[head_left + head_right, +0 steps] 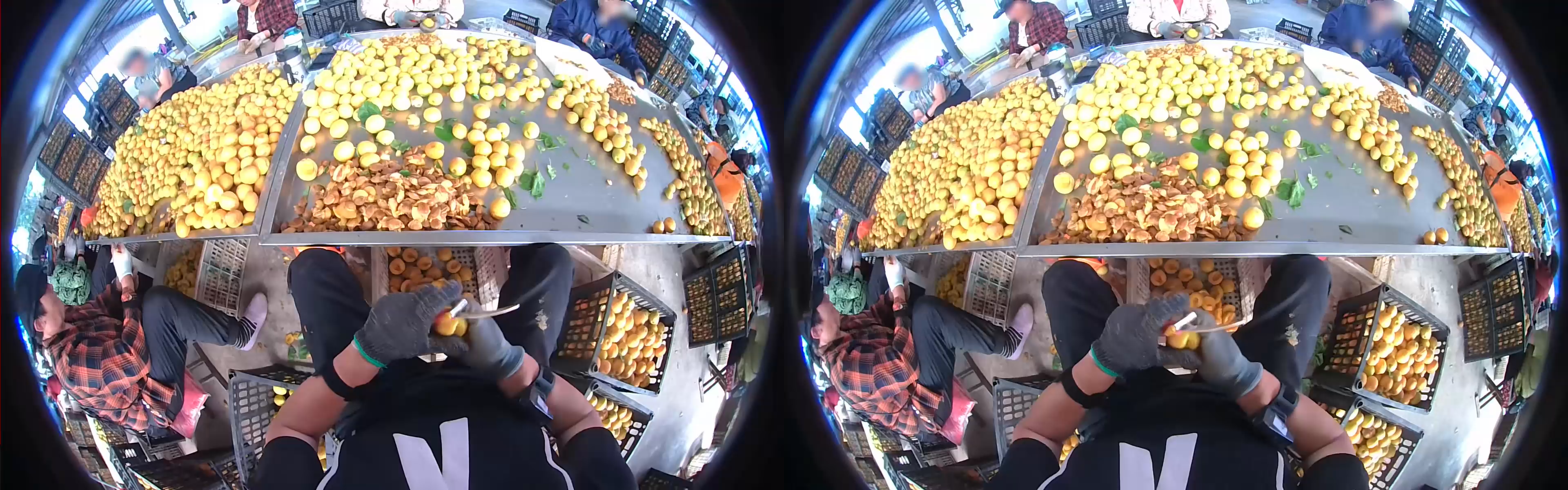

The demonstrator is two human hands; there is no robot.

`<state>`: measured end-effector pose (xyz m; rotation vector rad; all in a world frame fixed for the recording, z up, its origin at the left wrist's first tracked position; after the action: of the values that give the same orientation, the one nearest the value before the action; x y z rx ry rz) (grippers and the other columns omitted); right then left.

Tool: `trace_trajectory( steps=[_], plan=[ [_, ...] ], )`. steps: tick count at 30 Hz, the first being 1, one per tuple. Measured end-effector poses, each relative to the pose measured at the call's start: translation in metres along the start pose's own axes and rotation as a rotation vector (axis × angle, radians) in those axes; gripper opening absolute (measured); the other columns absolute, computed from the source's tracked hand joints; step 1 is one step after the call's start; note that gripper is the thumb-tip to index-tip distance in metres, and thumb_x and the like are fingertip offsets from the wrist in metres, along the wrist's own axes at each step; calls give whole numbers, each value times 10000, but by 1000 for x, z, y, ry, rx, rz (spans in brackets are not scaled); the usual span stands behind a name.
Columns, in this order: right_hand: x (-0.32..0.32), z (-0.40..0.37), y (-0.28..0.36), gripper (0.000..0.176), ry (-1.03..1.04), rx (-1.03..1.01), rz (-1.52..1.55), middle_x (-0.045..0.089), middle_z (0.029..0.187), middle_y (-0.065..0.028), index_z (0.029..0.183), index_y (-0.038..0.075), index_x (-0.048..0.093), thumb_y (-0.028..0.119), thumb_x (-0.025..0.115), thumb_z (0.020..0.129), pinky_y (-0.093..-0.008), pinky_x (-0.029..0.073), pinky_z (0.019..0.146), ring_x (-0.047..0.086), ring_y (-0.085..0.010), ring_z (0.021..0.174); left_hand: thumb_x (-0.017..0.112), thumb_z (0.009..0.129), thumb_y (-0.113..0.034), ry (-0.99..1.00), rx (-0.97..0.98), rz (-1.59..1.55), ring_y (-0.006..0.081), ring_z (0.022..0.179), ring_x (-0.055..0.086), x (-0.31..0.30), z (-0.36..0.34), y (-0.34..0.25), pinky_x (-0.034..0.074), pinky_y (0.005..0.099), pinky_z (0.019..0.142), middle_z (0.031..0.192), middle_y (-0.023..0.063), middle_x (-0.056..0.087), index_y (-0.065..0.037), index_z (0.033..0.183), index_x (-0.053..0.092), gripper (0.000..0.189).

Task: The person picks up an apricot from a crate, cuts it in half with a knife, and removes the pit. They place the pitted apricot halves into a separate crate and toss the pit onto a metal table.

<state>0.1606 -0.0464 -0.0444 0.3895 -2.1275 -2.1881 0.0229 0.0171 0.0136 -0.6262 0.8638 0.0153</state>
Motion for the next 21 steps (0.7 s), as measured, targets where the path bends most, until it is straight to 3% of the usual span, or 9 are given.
trace_trajectory(
  steps=[5,7,11,13,14,17,18,19,21],
  plan=[
    [4,6,19,331,-92,41,386,592,1049,-67,1126,14,489,223,587,890,-288,480,814,574,-131,982,694,710,-503,107,61,105,286,667,622,-3,1,-5,480,391,550,921,100,628,-155,1194,569,608],
    [0,9,14,298,-115,-184,-129,585,1019,-67,1089,24,488,241,569,903,-290,473,769,580,-140,939,692,715,-495,66,52,68,291,656,613,2,-3,1,470,393,542,913,95,619,-157,1179,580,585],
    [4,17,10,242,-440,-151,-394,584,900,-89,1001,32,505,263,522,929,-300,460,731,589,-197,848,699,758,-383,-53,66,-43,296,712,622,12,-2,7,484,376,593,890,99,626,-122,1116,613,451],
    [-3,26,11,178,-522,42,137,565,836,-98,961,12,532,182,498,920,-345,455,708,587,-242,781,699,782,-323,-153,45,-66,294,730,629,19,5,2,496,357,625,857,106,633,-89,1072,634,378],
    [-5,30,22,205,-681,-193,-183,553,784,-109,922,2,538,167,420,954,-347,443,670,563,-250,719,689,790,-282,-278,-63,-139,309,735,619,22,8,1,491,373,639,892,107,632,-88,1073,629,348],
    [-11,40,37,268,-812,-362,-568,540,756,-114,920,-11,540,193,374,975,-353,436,639,535,-252,666,642,843,-211,-391,-280,-237,286,738,617,33,12,-3,481,359,681,919,107,633,-49,1012,630,234],
    [-15,43,42,296,-832,-364,-471,531,674,-170,818,-9,517,194,354,958,-366,429,573,541,-343,617,628,859,-206,-429,-505,-469,261,742,617,39,12,1,477,349,679,917,105,632,-38,989,631,212],
    [-20,44,45,296,-834,-372,-474,531,674,-170,818,-9,517,194,354,958,-366,429,573,541,-343,617,614,876,-201,-464,-729,-703,236,746,617,46,13,4,472,340,676,915,102,632,-27,965,631,197],
    [-26,44,47,305,-739,-435,-335,538,661,-165,816,-14,537,197,364,953,-353,432,571,549,-323,612,590,899,-213,-532,-720,-765,211,744,611,51,13,10,471,322,670,847,81,625,-21,1001,600,217]
  ],
)
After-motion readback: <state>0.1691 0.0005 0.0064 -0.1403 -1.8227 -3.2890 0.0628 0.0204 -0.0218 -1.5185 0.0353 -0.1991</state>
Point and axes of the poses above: each hand's wrist, its own z-axis towards the middle knuckle, its own x-axis out of the palm, y = z × x, the point moved 3 cm from there along z, towards the middle knuckle
